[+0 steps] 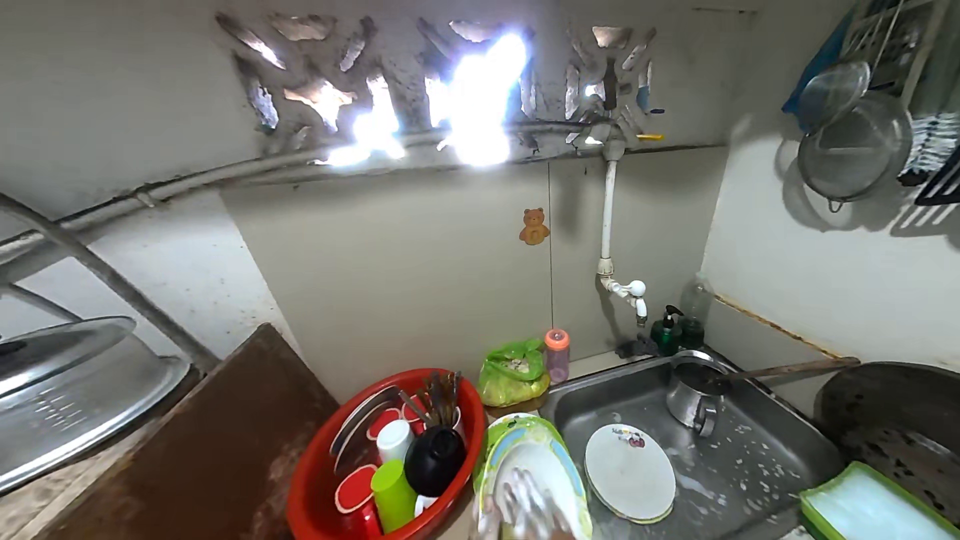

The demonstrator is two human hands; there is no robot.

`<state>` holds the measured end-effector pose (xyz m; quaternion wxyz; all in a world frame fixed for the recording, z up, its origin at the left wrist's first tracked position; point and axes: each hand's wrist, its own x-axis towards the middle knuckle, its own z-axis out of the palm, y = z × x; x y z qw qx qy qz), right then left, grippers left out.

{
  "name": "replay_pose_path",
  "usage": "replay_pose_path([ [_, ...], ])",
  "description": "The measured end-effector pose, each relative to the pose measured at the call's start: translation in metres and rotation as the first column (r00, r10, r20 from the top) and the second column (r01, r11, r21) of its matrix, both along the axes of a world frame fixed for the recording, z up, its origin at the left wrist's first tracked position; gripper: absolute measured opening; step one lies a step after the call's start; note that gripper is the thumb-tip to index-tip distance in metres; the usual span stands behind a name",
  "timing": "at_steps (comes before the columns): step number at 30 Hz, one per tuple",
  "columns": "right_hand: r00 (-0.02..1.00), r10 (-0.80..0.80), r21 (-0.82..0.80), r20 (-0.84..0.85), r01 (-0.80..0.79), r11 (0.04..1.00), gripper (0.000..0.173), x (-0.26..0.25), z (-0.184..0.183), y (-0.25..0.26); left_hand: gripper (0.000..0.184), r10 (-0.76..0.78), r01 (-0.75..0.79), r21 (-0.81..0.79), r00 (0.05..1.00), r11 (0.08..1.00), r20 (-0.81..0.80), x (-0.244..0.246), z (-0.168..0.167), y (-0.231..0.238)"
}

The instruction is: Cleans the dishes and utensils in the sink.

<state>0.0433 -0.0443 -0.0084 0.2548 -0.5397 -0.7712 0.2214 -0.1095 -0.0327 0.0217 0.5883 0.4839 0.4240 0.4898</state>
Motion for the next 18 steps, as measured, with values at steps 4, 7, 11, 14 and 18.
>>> replay_pose_path([
  [4,0.950,-0.294,-0.047,0.101,0.300,0.953,0.065,0.041,-0.016,0.018,0.058,-0.108,0.120,0.064,0.979,0.991,-0.171,-0.001,-0.003,-0.007],
  [7,0.962,-0.262,0.022,-0.081,0.265,0.964,0.063,0.006,-0.008,0.015,0.054,-0.122,0.133,0.058,0.980,0.989,-0.158,0.015,0.001,-0.003],
  [11,0.982,-0.186,0.104,0.038,0.181,0.978,0.063,0.020,-0.022,-0.002,0.050,-0.038,0.063,0.107,0.975,0.992,-0.218,0.000,0.031,-0.002],
  [14,0.939,-0.343,0.001,0.027,0.343,0.939,0.067,0.033,-0.008,0.016,0.051,-0.186,0.207,0.068,0.955,0.976,-0.233,0.009,0.022,-0.007],
  [18,0.996,0.003,0.046,-0.094,0.001,0.999,0.070,0.002,0.023,-0.008,0.055,-0.091,0.092,-0.001,0.981,0.996,-0.172,0.008,0.029,0.024],
])
